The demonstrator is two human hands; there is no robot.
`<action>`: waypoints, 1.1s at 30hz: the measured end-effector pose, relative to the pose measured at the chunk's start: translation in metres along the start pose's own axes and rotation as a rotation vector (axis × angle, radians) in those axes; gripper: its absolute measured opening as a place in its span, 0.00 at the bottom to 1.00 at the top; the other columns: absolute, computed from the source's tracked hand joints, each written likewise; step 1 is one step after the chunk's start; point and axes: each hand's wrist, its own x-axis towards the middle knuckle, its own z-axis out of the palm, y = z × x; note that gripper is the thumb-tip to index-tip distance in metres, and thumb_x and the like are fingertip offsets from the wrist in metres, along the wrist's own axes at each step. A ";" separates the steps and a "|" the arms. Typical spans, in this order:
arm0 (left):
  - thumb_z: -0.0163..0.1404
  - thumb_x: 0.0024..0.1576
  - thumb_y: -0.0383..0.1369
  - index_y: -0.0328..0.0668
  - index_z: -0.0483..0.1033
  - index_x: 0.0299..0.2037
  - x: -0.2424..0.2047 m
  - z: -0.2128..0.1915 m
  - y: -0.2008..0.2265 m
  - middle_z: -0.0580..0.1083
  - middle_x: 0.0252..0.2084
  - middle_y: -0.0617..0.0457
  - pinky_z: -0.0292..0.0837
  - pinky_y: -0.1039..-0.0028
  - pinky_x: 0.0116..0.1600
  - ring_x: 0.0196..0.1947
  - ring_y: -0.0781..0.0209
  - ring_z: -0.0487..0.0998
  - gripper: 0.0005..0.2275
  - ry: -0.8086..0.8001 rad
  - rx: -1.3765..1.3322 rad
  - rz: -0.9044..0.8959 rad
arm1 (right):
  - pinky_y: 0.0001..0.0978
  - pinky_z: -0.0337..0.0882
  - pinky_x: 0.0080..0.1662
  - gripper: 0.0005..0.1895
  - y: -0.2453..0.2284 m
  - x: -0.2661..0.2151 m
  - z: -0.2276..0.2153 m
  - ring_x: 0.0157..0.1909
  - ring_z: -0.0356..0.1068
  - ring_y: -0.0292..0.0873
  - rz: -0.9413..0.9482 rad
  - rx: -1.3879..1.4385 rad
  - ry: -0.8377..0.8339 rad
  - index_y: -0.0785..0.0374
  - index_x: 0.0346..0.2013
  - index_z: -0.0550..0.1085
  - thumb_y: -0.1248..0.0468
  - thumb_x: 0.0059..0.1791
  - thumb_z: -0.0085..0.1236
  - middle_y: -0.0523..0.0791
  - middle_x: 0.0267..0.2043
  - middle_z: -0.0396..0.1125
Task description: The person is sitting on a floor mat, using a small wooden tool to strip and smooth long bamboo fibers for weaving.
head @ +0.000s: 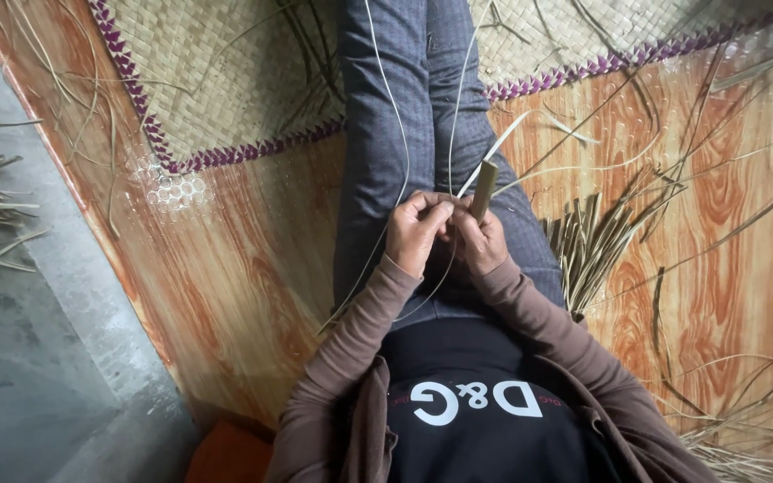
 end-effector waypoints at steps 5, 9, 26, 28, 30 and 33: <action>0.58 0.52 0.30 0.34 0.83 0.34 -0.003 0.009 -0.006 0.65 0.17 0.53 0.71 0.76 0.24 0.19 0.70 0.67 0.06 0.106 -0.067 -0.027 | 0.27 0.60 0.13 0.08 0.011 0.003 -0.010 0.09 0.61 0.38 -0.084 -0.115 -0.080 0.67 0.32 0.72 0.67 0.55 0.51 0.52 0.16 0.64; 0.57 0.53 0.31 0.36 0.84 0.33 -0.005 0.016 0.006 0.64 0.17 0.54 0.70 0.77 0.25 0.20 0.71 0.66 0.06 0.123 -0.053 -0.014 | 0.27 0.61 0.14 0.08 -0.003 -0.002 -0.005 0.11 0.63 0.37 -0.142 -0.189 -0.116 0.66 0.32 0.73 0.67 0.54 0.50 0.51 0.16 0.66; 0.56 0.55 0.28 0.31 0.81 0.36 0.020 0.016 0.018 0.63 0.15 0.56 0.63 0.83 0.24 0.16 0.73 0.64 0.06 0.114 -0.161 0.100 | 0.43 0.71 0.33 0.05 -0.024 -0.029 0.000 0.27 0.70 0.55 -0.457 -0.579 -0.326 0.62 0.35 0.73 0.64 0.53 0.53 0.51 0.26 0.67; 0.56 0.55 0.28 0.31 0.81 0.36 0.021 0.016 0.019 0.63 0.16 0.55 0.63 0.82 0.25 0.16 0.73 0.65 0.06 0.109 -0.152 0.118 | 0.45 0.72 0.32 0.05 -0.036 -0.035 0.006 0.27 0.70 0.57 -0.483 -0.607 -0.360 0.62 0.34 0.73 0.64 0.52 0.53 0.51 0.26 0.66; 0.56 0.55 0.27 0.31 0.81 0.36 0.021 0.016 0.023 0.63 0.16 0.55 0.64 0.82 0.25 0.16 0.72 0.66 0.06 0.104 -0.143 0.131 | 0.47 0.72 0.32 0.04 -0.043 -0.039 0.011 0.28 0.70 0.59 -0.505 -0.635 -0.392 0.63 0.34 0.73 0.64 0.50 0.54 0.51 0.26 0.66; 0.56 0.55 0.28 0.31 0.81 0.36 0.021 0.016 0.028 0.63 0.17 0.56 0.64 0.81 0.25 0.17 0.72 0.65 0.06 0.103 -0.169 0.122 | 0.39 0.74 0.33 0.03 -0.049 -0.043 0.013 0.26 0.71 0.49 -0.493 -0.589 -0.465 0.58 0.32 0.74 0.63 0.48 0.56 0.43 0.25 0.67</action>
